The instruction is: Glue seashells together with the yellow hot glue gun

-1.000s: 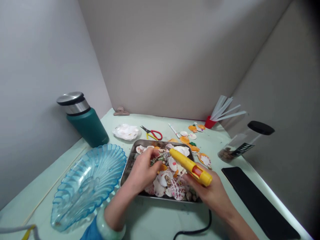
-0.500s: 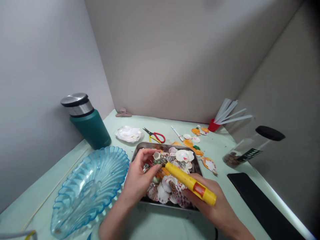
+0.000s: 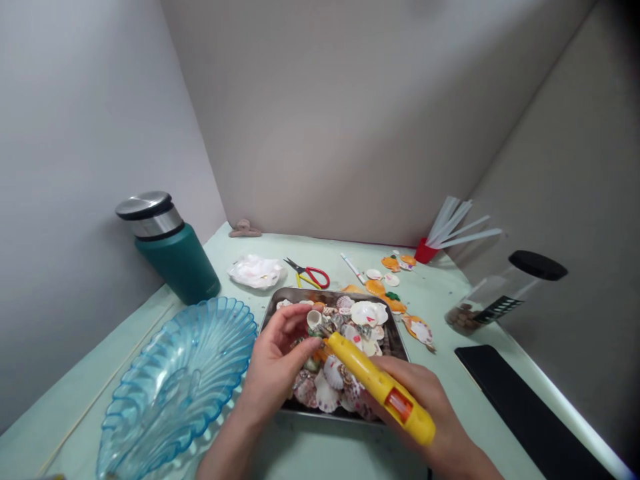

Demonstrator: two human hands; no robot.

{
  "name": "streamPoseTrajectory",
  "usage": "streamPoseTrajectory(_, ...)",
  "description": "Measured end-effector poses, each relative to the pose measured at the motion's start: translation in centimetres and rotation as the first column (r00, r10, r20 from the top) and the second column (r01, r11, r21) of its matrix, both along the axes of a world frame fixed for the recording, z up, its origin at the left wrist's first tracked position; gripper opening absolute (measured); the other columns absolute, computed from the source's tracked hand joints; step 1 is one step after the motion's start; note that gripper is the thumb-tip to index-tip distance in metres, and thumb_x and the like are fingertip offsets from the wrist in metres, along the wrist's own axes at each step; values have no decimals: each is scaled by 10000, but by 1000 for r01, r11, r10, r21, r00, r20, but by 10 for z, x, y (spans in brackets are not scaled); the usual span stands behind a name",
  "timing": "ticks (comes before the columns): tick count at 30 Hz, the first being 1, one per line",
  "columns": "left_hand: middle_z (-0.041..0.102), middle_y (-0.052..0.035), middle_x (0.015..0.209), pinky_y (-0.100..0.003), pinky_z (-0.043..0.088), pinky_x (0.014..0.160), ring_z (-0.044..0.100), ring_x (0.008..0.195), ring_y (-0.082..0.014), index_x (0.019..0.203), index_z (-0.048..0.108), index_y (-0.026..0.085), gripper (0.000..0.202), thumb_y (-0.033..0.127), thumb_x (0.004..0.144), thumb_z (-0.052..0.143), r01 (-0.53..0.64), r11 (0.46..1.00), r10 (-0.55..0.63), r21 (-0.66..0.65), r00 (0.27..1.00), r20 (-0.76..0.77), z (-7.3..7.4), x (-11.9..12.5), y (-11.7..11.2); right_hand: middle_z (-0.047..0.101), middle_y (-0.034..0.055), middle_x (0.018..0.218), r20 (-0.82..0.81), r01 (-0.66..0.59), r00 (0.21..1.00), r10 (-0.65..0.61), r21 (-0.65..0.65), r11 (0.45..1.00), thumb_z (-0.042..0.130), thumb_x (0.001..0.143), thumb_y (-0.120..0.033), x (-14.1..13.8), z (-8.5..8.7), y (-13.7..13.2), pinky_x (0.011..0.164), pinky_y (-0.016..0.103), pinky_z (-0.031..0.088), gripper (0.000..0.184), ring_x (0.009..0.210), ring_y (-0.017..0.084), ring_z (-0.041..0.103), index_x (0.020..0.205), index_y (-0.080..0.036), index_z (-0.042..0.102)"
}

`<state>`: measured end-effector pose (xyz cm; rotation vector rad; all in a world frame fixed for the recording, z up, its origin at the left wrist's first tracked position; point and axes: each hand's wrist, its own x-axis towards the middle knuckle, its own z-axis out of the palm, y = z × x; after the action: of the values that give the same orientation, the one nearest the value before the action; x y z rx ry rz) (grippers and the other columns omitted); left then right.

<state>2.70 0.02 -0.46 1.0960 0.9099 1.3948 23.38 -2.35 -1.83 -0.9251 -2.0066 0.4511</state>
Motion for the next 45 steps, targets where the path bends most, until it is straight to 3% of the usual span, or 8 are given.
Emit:
streamPoseTrajectory(5, 678, -47, 1123, -230, 488, 826, 618, 981, -158, 1028, 612, 209, 313, 112, 739, 679, -56, 998, 57, 15, 997, -52, -1, -1, -2, 727, 60, 767, 19, -36, 999, 35, 70, 997, 548, 863, -358, 0, 7, 2, 530, 263, 496, 200, 622, 214, 677, 981, -205, 599)
streamPoseTrajectory(9, 704, -10, 1015, -184, 499, 767, 631, 858, -113, 1020, 633, 223, 304, 116, 740, 685, -87, 996, 88, 7, 993, -73, -2, -2, -2, 719, 53, 755, 0, -37, 999, 37, 31, 999, 553, 869, -341, -1, 7, 2, 538, 253, 491, 172, 616, 201, 664, 960, -205, 606)
streamPoseTrajectory(16, 685, -20, 1115, -212, 484, 875, 616, 1033, -150, 1052, 625, 239, 308, 120, 770, 664, -66, 994, 71, 83, 996, -57, -4, -3, -2, 678, -1, 717, -84, -92, 993, 86, -72, 993, 647, 793, -216, -4, 1, 2, 582, 221, 477, 129, 600, 154, 626, 920, -209, 626)
streamPoseTrajectory(20, 679, -4, 1141, -202, 479, 897, 603, 1072, -147, 1083, 636, 269, 337, 121, 781, 656, -74, 990, 83, 116, 994, -70, -3, -4, -5, 671, -8, 718, -80, -105, 992, 94, -149, 983, 678, 749, -152, -6, 3, 2, 604, 218, 481, 89, 610, 147, 619, 801, -208, 630)
streamPoseTrajectory(26, 691, -14, 1113, -198, 506, 859, 630, 1023, -155, 1054, 658, 254, 318, 118, 767, 667, -96, 988, 106, 124, 992, -73, -1, -4, -6, 668, -12, 702, -111, -88, 992, 66, -211, 973, 667, 771, -220, -4, 1, 1, 611, 239, 504, 85, 595, 158, 616, 849, -220, 635)
streamPoseTrajectory(32, 689, -9, 1113, -191, 505, 859, 622, 1036, -151, 1063, 652, 264, 322, 117, 776, 659, -83, 987, 95, 139, 992, -79, -3, -5, -7, 681, -3, 730, -96, 16, 994, -44, -278, 960, 634, 804, -263, -3, 1, 1, 570, 215, 504, 70, 603, 151, 625, 846, -208, 637)
streamPoseTrajectory(38, 682, -9, 1131, -198, 506, 867, 626, 1032, -148, 1068, 645, 266, 318, 120, 785, 652, -69, 989, 79, 131, 994, -71, -2, -4, -8, 681, -2, 692, -87, -39, 996, 12, -322, 946, 662, 775, -280, -7, 6, -1, 571, 221, 503, 87, 592, 154, 626, 790, -197, 641)
streamPoseTrajectory(45, 698, -18, 1091, -200, 520, 840, 639, 1004, -151, 1052, 644, 247, 315, 123, 764, 676, -85, 990, 92, 114, 994, -58, -1, -1, -7, 700, 13, 737, -98, 2, 995, -34, -310, 951, 647, 778, -263, -6, 4, 1, 591, 239, 518, 91, 627, 170, 646, 843, -202, 665)
